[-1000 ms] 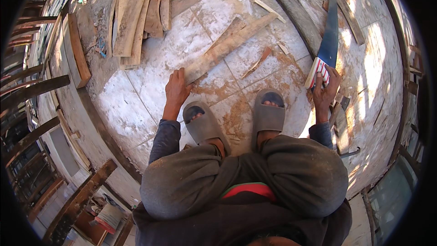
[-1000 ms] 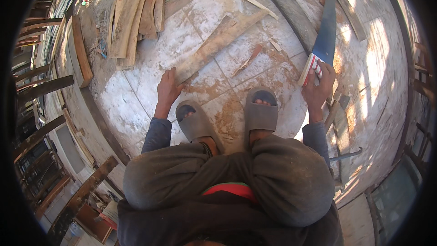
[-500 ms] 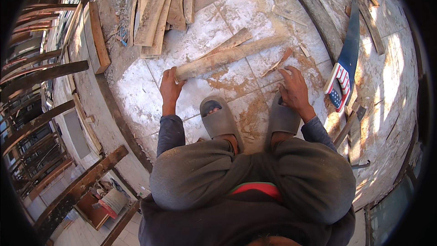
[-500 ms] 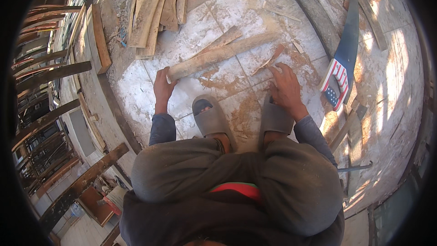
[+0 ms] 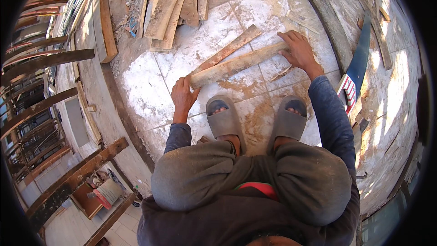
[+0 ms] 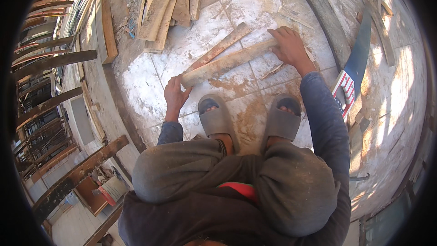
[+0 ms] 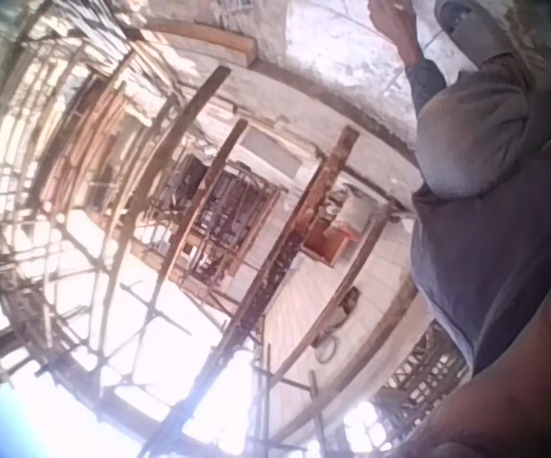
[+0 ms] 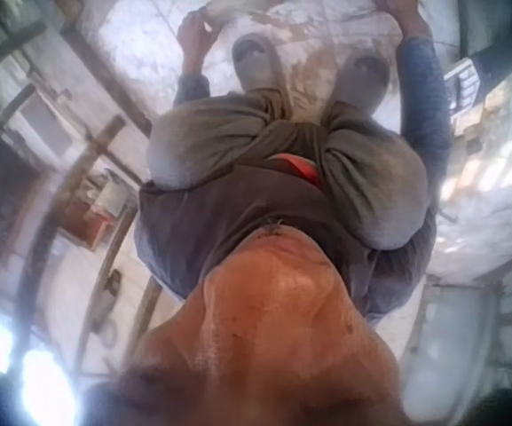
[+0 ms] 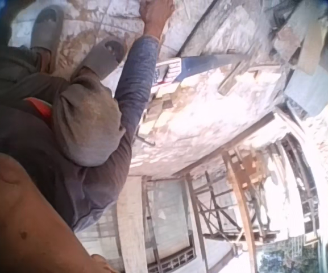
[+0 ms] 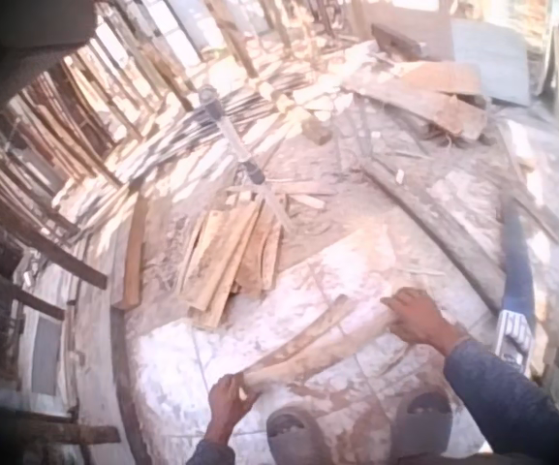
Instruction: The person sits on the floor and uses a hand saw to cut small pieces of wood. They pick up wood pieces, position them, and saw them into smaller segments, occasionally using a hammer to split or adjust the wood.
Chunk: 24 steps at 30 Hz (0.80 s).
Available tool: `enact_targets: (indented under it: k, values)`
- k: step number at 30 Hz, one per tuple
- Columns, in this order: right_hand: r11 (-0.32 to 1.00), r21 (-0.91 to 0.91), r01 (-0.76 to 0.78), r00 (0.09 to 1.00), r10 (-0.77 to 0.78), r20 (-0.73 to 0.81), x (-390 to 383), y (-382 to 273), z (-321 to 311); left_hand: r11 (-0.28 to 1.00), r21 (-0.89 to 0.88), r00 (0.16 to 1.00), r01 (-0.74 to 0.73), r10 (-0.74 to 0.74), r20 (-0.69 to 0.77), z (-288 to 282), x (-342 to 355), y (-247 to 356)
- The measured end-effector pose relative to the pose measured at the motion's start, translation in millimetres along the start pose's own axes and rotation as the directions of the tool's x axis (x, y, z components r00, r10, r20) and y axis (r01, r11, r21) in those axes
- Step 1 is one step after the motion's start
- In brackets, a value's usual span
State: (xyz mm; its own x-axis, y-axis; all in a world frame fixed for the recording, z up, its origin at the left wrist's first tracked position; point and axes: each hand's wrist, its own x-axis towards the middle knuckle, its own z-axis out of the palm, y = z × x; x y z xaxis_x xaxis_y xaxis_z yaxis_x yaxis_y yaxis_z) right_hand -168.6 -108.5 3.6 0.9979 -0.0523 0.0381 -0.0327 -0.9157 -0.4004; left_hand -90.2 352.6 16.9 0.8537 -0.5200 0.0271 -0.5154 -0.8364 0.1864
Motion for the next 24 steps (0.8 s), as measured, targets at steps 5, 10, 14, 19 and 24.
enact_targets:
  k: [5,10,14,19,24]
  values:
    - [0.996,0.05,0.077,0.996,-0.079,0.039,-2,5,3,0.998,0.009,0.979,0.058,-0.058,0.193,3,-28,13]
    - [0.994,0.038,0.103,0.991,-0.099,-0.09,11,-3,11,0.976,-0.036,0.976,0.216,-0.214,0.052,8,-23,17]
    - [0.989,-0.141,0.051,0.981,-0.076,-0.178,13,-18,15,0.908,-0.221,0.935,0.356,-0.344,0.089,8,-13,7]
    - [0.996,0.067,-0.062,0.991,0.07,-0.117,3,-19,17,0.916,-0.279,0.956,0.288,-0.257,0.141,17,-14,-6]
    - [0.979,0.2,0.025,0.996,-0.007,-0.089,12,-6,15,0.93,-0.277,0.968,0.241,-0.211,0.134,16,-8,-14]
